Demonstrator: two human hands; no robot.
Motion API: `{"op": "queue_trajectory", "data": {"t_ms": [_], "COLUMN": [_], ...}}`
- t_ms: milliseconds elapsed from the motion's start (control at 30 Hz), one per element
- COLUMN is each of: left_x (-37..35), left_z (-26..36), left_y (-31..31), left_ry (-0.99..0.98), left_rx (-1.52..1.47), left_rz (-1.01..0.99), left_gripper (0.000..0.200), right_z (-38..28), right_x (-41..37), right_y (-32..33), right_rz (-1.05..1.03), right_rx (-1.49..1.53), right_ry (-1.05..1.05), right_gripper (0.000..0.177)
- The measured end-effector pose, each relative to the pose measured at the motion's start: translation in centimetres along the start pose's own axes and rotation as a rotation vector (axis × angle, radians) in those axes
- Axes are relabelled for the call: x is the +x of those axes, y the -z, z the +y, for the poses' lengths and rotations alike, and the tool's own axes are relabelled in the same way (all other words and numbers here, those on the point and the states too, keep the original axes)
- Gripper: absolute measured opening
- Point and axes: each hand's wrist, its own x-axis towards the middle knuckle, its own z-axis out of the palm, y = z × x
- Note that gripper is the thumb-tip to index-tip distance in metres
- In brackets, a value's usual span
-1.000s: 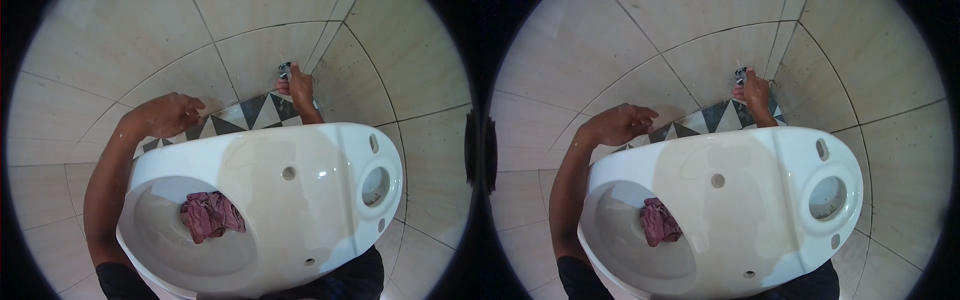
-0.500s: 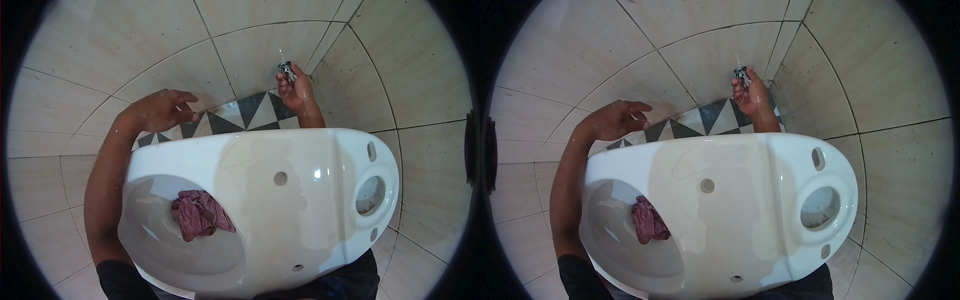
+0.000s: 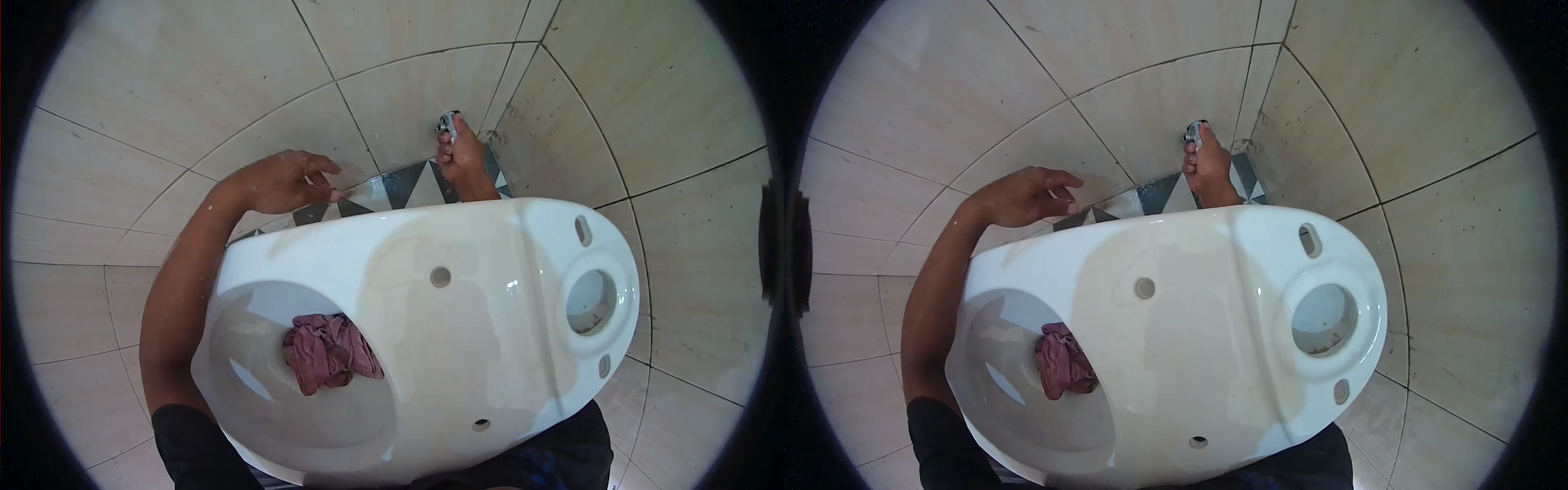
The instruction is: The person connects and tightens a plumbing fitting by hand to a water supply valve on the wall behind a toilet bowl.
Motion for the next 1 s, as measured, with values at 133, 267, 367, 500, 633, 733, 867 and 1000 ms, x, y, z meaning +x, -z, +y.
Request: {"op": "queue_trajectory", "data": {"t_ms": [133,267,367,500,633,733,867,1000], "left_x": [2.9,10.2,14.0,18.4,19.7,20.7,22.1,21.6], "left_z": [0.7,3.9,7.5,6.9,7.1,7.7,6.9,7.3], "left_y": [0.2,0.1,-0.2,-2.3,-2.5,-3.0,-3.8,-4.0], "left_ry": [-0.136,-0.295,-0.281,-0.347,-0.385,-0.402,-0.45,-0.328], "left_rx": [0.045,0.519,0.673,0.711,0.624,0.612,0.6,0.495], "left_rz": [-0.016,0.236,0.306,0.332,0.376,0.452,0.466,0.477], "left_gripper": [0.048,0.039,0.035,0.03,0.026,0.026,0.024,0.022], "right_z": [-0.3,-0.6,-0.8,-0.6,-0.5,-0.5,-0.3,-0.1], "right_x": [1.2,2.1,1.9,1.7,1.5,1.6,1.3,0.2], "right_y": [0.6,1.7,1.2,1.1,0.8,1.2,1.0,0.5], "right_rz": [-0.057,-0.208,-0.22,-0.207,-0.16,-0.188,-0.188,-0.12], "right_rx": [0.149,0.392,0.48,0.474,0.519,0.501,0.483,0.397], "right_ry": [-0.072,-0.331,-0.377,-0.373,-0.392,-0.392,-0.375,-0.298], "right_gripper": [0.027,0.036,0.037,0.039,0.04,0.042,0.041,0.036]}}
